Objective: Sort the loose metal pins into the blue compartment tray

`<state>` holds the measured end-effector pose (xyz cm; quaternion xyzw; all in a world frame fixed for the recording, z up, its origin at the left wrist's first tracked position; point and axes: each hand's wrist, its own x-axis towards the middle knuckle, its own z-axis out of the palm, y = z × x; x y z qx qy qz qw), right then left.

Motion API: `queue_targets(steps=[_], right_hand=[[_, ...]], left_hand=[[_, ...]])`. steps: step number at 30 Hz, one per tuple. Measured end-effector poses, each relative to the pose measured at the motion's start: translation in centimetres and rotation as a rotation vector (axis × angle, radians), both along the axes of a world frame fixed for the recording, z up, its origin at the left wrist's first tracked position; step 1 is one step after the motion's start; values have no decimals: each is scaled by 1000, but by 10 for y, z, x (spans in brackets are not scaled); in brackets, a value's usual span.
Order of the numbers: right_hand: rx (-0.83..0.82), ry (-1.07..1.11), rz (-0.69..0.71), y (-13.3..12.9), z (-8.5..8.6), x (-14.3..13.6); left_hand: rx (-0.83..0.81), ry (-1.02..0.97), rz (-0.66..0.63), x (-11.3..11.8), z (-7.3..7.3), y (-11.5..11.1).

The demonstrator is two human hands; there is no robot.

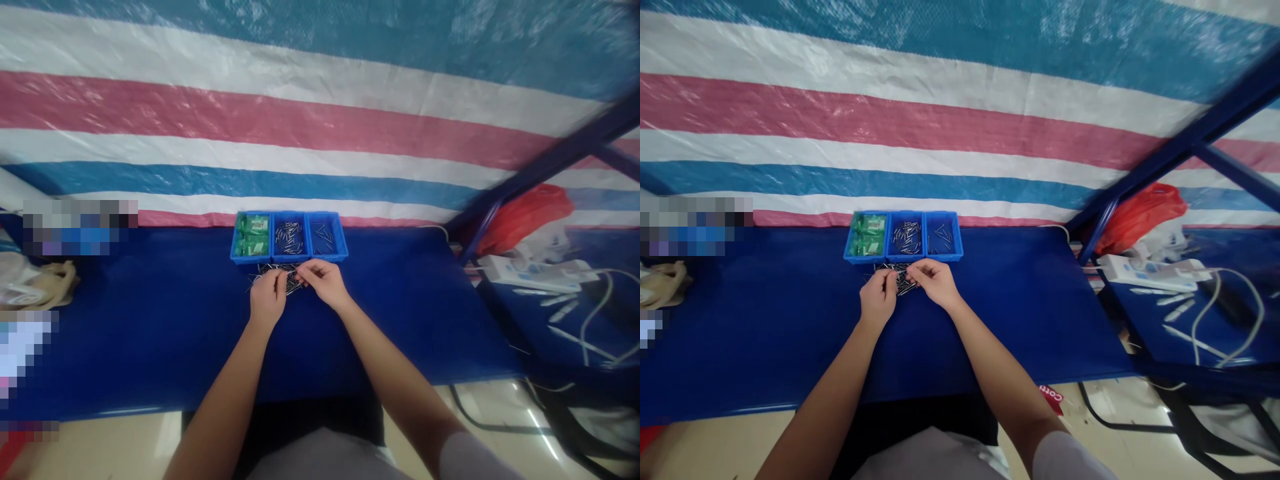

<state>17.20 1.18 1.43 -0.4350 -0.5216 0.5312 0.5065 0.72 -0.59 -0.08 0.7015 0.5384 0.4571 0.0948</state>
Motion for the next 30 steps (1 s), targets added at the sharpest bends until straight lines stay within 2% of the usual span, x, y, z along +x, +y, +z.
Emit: queue_targets(steps=[11,30], right_hand=[[-55,139,-7,1,3,0],[-81,225,-4,1,4,-3]], left_hand=[[35,-61,15,3,-1,-1],[80,-25,0,2,0,-1]])
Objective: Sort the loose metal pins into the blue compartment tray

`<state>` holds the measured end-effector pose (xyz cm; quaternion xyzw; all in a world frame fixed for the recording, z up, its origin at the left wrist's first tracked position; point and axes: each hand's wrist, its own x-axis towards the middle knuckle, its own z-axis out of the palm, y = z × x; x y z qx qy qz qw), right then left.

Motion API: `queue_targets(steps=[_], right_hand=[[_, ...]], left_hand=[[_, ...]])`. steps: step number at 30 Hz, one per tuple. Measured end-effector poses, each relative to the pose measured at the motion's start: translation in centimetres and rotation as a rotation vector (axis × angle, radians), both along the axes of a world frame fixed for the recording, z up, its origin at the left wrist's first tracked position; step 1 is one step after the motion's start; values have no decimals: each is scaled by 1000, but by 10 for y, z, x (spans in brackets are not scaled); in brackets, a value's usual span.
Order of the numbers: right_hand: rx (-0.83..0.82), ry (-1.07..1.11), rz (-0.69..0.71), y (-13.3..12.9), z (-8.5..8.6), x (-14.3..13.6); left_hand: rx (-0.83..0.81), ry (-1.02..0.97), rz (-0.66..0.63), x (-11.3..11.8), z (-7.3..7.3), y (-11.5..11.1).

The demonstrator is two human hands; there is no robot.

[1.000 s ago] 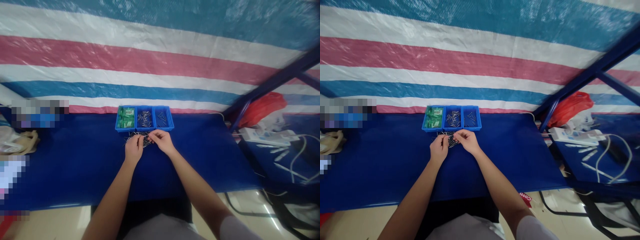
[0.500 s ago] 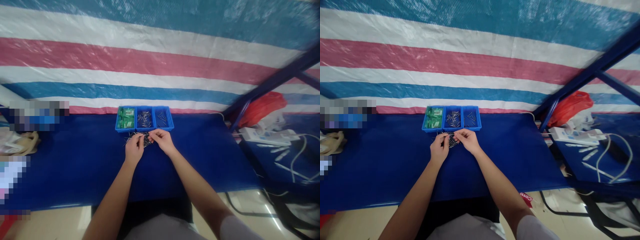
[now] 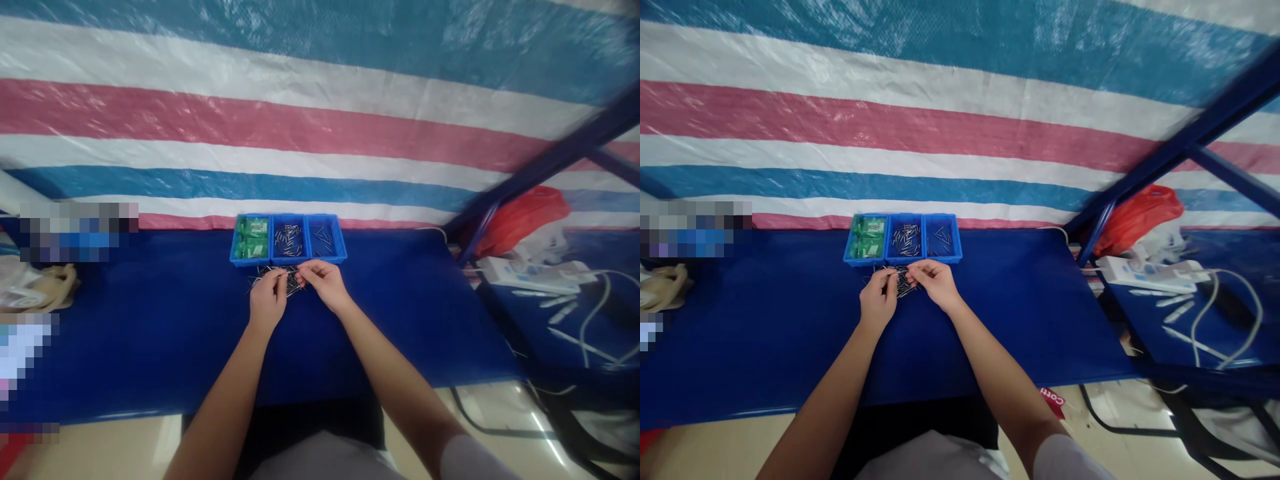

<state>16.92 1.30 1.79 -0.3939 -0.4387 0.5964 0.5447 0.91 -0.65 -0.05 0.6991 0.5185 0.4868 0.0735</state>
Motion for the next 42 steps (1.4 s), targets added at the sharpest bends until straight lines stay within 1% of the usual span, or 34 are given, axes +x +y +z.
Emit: queue_targets(steps=[4,9,17,30,37,42], right_hand=[[15,5,3,0,1,1],[1,-3,21,-1,3,1],[-4,-7,29,-1,3,0],[20,-42,17,-1,1,1],[7,-40,2,-1,1,1],[21,-50,-6,0,-1,1]], left_hand=[[17,64,-4,-2,0,1],[-23,108,13,-4,-3,1],[-71,42,6,-4,-4,1],[-24,-12,13,0,2,-1],[-40,-35,24,2,0,0],[-51,-38,29,2,1,-1]])
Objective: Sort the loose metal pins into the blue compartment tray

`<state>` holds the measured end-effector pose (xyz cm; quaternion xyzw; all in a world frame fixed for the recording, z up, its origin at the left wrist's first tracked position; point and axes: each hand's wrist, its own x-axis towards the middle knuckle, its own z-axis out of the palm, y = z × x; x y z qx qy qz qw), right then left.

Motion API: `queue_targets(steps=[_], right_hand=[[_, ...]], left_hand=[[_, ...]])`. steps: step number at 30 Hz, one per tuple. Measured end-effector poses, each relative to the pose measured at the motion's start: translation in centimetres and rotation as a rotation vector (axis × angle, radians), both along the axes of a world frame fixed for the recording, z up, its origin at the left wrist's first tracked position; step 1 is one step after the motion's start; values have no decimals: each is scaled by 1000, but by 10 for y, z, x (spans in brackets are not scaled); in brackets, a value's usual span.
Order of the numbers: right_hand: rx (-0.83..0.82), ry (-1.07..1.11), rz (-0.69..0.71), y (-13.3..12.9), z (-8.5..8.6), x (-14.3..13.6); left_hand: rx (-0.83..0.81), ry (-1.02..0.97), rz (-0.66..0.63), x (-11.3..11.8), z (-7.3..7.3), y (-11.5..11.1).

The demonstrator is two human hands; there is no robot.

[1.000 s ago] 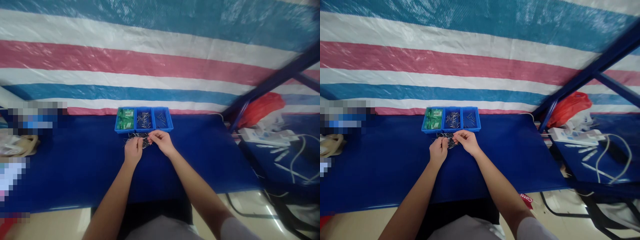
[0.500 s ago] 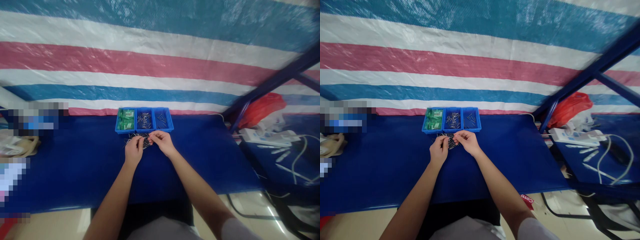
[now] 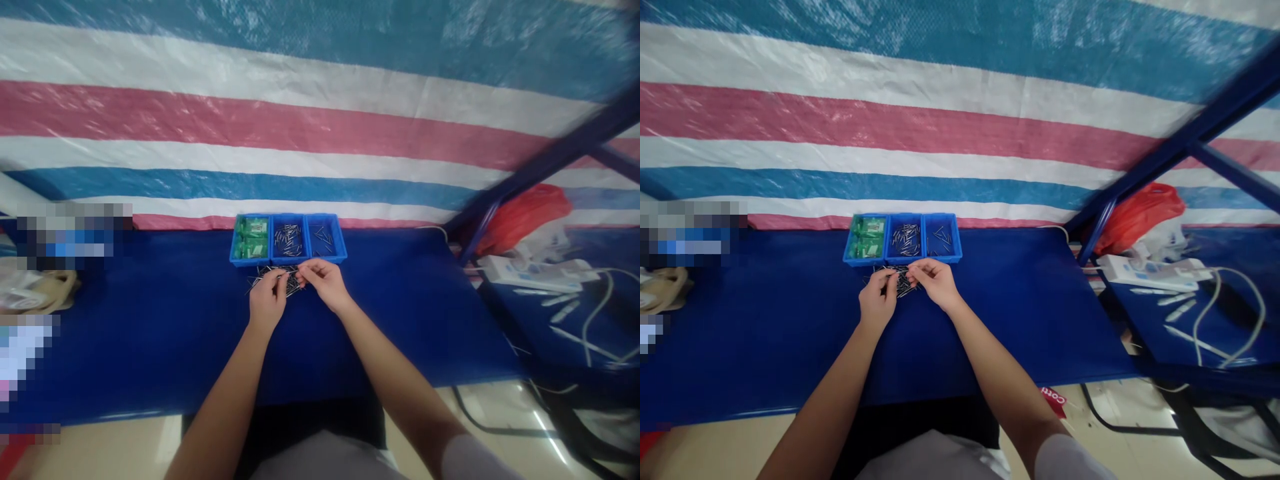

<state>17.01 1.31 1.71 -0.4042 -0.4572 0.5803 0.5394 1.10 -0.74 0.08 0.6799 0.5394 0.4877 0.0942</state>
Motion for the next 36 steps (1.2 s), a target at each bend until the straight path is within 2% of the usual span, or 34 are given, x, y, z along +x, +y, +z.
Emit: queue_targets(steps=[6,12,27,36], right_hand=[[118,-177,-54,-4,-3,0],[193,-353,-71,-7,2,0],[340,-467,-25,-8,10,2],[260,-463,-24,-7,7,1]], left_hand=[[18,25,-1,-1,1,0],[20,47,-8,-2,1,0],[15,99,-22,-4,-3,2],[-8,51,-53,-2,1,1]])
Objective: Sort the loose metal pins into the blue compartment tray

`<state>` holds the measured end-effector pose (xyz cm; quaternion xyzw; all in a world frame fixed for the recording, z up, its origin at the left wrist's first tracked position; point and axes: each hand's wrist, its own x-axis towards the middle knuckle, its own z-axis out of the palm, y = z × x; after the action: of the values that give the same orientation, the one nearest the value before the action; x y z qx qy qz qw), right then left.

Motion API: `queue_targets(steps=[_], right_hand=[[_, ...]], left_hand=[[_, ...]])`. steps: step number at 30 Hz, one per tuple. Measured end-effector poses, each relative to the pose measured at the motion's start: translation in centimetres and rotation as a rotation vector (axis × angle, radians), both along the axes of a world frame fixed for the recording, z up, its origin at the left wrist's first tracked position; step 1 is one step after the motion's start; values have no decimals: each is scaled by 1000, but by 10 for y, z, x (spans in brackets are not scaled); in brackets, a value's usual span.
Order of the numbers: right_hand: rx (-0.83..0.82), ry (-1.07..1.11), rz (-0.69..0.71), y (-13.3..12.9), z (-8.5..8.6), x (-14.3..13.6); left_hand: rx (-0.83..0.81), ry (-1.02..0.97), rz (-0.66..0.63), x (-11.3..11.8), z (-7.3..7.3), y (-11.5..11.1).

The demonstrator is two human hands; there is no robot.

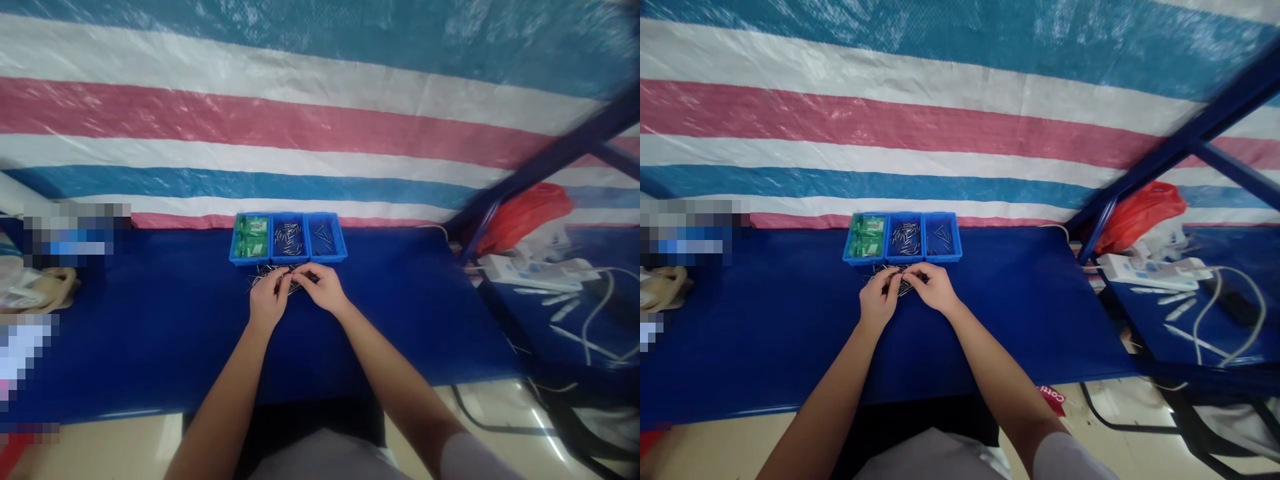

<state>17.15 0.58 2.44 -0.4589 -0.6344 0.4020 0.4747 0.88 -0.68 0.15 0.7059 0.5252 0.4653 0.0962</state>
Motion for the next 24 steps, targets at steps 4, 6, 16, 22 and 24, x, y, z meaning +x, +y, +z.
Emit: queue_targets(steps=[4,6,16,22,24], right_hand=[[-1,11,11,0,0,1],[-7,4,23,0,1,2],[-16,-56,17,-2,6,2],[-71,5,8,-1,4,0],[-89,40,9,-1,3,0]], left_hand=[[1,33,-16,1,-1,0],[20,52,-33,1,-1,0],[49,85,-57,0,-2,0],[111,128,-4,-1,-2,1],[106,144,8,-1,-2,1]])
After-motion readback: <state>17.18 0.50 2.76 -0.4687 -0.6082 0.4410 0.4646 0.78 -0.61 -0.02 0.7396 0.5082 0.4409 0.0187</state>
